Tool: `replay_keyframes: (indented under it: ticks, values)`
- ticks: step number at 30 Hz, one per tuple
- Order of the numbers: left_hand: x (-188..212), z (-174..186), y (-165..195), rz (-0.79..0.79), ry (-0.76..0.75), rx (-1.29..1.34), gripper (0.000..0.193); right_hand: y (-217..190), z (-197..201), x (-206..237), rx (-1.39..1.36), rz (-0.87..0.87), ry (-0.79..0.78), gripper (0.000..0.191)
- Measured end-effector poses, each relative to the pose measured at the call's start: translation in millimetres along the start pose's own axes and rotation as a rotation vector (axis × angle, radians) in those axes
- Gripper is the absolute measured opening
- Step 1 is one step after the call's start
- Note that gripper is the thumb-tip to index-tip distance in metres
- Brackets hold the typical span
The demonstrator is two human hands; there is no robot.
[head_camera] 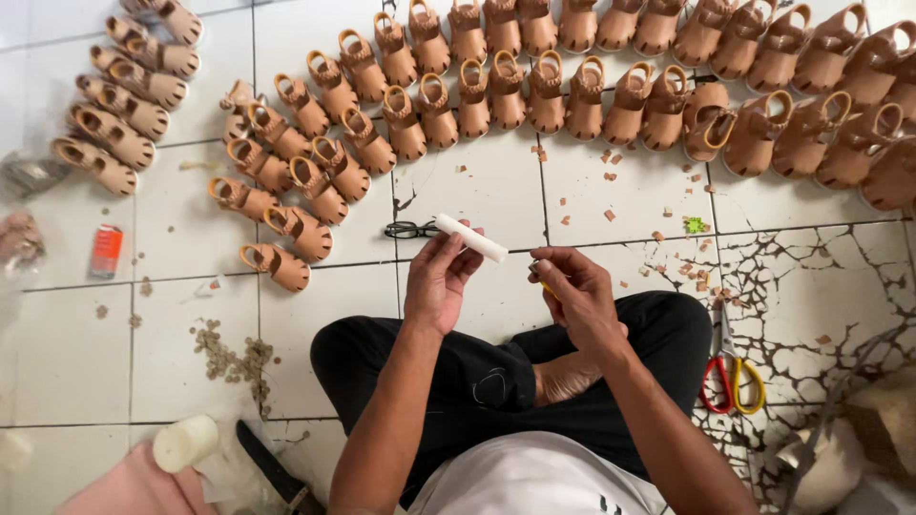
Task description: The person sits on the floor and assembles small sandals by heating a white sole with a candle and pressing it into the upper. They repeat this process for multiple units, using a lighter to ignite the candle and handling each sandal individually.
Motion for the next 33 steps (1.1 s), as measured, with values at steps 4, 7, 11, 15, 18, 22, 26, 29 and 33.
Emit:
replay_keyframes:
  ticks: [4,7,11,15,18,22,26,29,33]
  values:
    - [4,-8,-3,0.009,-0.026,0.015,0.029,6,-2,0,-0.149,0.007,-0.011,0.022]
    - [6,-10,-5,0.012,-0.031,0.005,0.029,15,-4,-4,-0.182,0.030,0.027,0.013]
    - [8,-11,-6,0.013,-0.042,0.001,0.029,25,-3,-10,-0.214,0.020,0.055,0.008]
    - [11,-13,-3,0.014,-0.024,-0.027,0.029,29,-1,-10,-0.221,0.006,0.053,0.009]
    - [13,-15,-1,0.010,-0.020,-0.037,0.030,29,0,-9,-0.228,0.009,0.041,0.008]
    - [14,-19,1,0.008,-0.026,-0.038,0.029,31,-3,-8,-0.207,0.033,0.010,0.007]
    - [16,-22,3,0.005,-0.019,-0.065,0.028,32,-5,-6,-0.150,-0.004,0.032,0.006]
    - [17,-24,3,0.002,-0.025,-0.059,0.028,31,-5,-4,-0.135,0.014,0.017,0.007]
    - [18,-25,3,-0.005,-0.031,-0.054,0.027,27,-5,-5,-0.156,0.025,0.026,0.007]
Point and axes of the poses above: each hand's wrist, its own x-axis away from the middle knuckle, its own z-axis out of the back of the hand, y = z × x, the point moved 2 cm from there along -x, towards the middle knuckle, and after that the axes turned 8 degrees about -y, right-handed, at the moved point
